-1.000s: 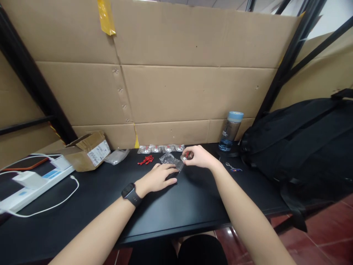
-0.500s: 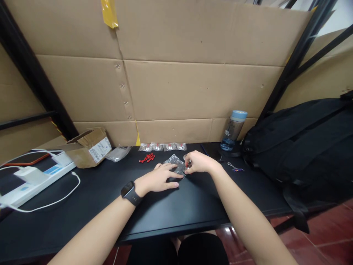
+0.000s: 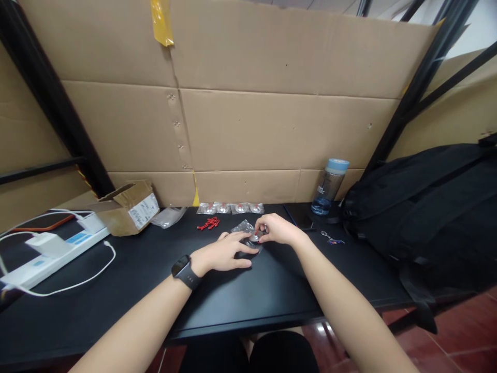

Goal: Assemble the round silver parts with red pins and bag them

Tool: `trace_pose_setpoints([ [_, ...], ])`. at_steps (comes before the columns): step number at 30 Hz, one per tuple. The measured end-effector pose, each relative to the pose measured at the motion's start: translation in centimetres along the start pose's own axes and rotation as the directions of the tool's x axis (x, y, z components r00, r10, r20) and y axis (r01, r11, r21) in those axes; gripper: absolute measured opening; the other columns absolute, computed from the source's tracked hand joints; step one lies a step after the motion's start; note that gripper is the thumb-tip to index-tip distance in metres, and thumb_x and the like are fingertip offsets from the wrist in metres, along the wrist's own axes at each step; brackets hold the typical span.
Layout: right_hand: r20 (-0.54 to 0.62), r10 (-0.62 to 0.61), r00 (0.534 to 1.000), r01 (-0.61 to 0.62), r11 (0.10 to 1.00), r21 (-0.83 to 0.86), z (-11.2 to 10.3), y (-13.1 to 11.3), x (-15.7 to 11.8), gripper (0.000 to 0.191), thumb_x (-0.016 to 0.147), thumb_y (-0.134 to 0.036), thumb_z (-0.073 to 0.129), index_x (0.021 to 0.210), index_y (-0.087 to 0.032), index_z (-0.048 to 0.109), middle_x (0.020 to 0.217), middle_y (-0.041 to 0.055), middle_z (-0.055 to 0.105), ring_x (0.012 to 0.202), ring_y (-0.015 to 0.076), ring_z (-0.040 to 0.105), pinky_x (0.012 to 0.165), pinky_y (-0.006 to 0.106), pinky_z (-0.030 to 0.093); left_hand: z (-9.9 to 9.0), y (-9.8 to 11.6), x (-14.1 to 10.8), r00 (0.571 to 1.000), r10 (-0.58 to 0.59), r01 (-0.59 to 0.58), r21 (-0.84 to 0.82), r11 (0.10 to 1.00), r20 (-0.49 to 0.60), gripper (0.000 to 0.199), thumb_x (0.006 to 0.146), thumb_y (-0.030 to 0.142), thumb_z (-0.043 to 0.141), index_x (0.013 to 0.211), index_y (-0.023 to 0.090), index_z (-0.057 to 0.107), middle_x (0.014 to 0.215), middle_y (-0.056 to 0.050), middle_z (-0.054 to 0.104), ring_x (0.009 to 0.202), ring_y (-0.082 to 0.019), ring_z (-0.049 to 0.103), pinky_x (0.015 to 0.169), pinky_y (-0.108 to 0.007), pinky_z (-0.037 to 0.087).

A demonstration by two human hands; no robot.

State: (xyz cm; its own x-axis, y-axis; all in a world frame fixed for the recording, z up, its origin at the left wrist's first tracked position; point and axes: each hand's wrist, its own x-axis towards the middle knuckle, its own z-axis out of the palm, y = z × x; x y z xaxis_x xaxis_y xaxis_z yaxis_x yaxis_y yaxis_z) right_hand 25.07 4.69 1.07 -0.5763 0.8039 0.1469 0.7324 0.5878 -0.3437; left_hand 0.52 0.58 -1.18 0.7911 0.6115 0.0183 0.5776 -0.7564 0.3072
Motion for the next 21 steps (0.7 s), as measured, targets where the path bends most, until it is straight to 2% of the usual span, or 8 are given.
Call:
trace_pose_setpoints([
  [3,-0.086,0.064,0.994,-0.07,0.995,-0.075,0.4,-0.3,0.1,0.037,0.062,-0.031,0.092,0.094,-0.024,0.073,0.085,-0.0017,0.069,0.076,0.0147,0.062,0.063,0.022,0.035,-0.2,0.1,-0.1,1.0,-0.015,0.015,0.009,1.0,0.014,0.045,0.094,0.052,0.06,0.139,0.047,0.057,0.166,-0.006,0.029,0.152,-0.037,0.024,0.114,-0.068,0.021],
  [6,-0.125,0.12,0.985,-0.134,0.985,-0.11,0.7,-0.8,0.2,0.043,0.062,-0.039,0.093,0.098,-0.028,0.072,0.089,-0.0019,0.071,0.082,0.0171,0.064,0.06,0.023,0.032,-0.4,0.2,-0.3,0.999,-0.04,0.04,0.015,0.999,0.019,0.045,0.094,0.052,0.059,0.139,0.047,0.057,0.167,-0.005,0.027,0.153,-0.038,0.022,0.114,-0.07,0.02],
  [10,-0.12,0.16,0.98,-0.176,0.976,-0.132,1.1,-1.4,0.4,0.033,0.067,-0.038,0.09,0.093,-0.029,0.071,0.085,-0.0031,0.072,0.079,0.0163,0.066,0.06,0.023,0.032,-0.7,0.1,-0.5,0.999,-0.049,0.048,0.032,0.998,0.011,0.043,0.094,0.051,0.06,0.137,0.049,0.057,0.168,0.001,0.024,0.154,-0.04,0.017,0.113,-0.073,0.018],
  [15,-0.155,0.15,0.976,-0.177,0.969,-0.172,1.7,-1.9,0.8,0.029,0.072,-0.041,0.087,0.092,-0.029,0.069,0.082,-0.0048,0.074,0.077,0.0161,0.068,0.058,0.024,0.031,-0.9,-0.1,-0.7,0.997,-0.067,0.065,0.057,0.996,0.027,0.045,0.093,0.049,0.062,0.137,0.053,0.056,0.168,0.004,0.023,0.154,-0.041,0.013,0.113,-0.075,0.015],
  [21,-0.236,0.132,0.963,-0.201,0.933,-0.3,2.3,-2.5,1.3,0.036,0.075,-0.055,0.082,0.093,-0.027,0.068,0.09,0.0005,0.076,0.082,0.021,0.07,0.064,0.027,0.038,-1.1,-0.2,-0.7,0.997,-0.075,0.073,0.084,0.994,0.018,0.045,0.092,0.044,0.064,0.135,0.055,0.056,0.168,0.005,0.022,0.154,-0.041,0.011,0.112,-0.074,0.018],
])
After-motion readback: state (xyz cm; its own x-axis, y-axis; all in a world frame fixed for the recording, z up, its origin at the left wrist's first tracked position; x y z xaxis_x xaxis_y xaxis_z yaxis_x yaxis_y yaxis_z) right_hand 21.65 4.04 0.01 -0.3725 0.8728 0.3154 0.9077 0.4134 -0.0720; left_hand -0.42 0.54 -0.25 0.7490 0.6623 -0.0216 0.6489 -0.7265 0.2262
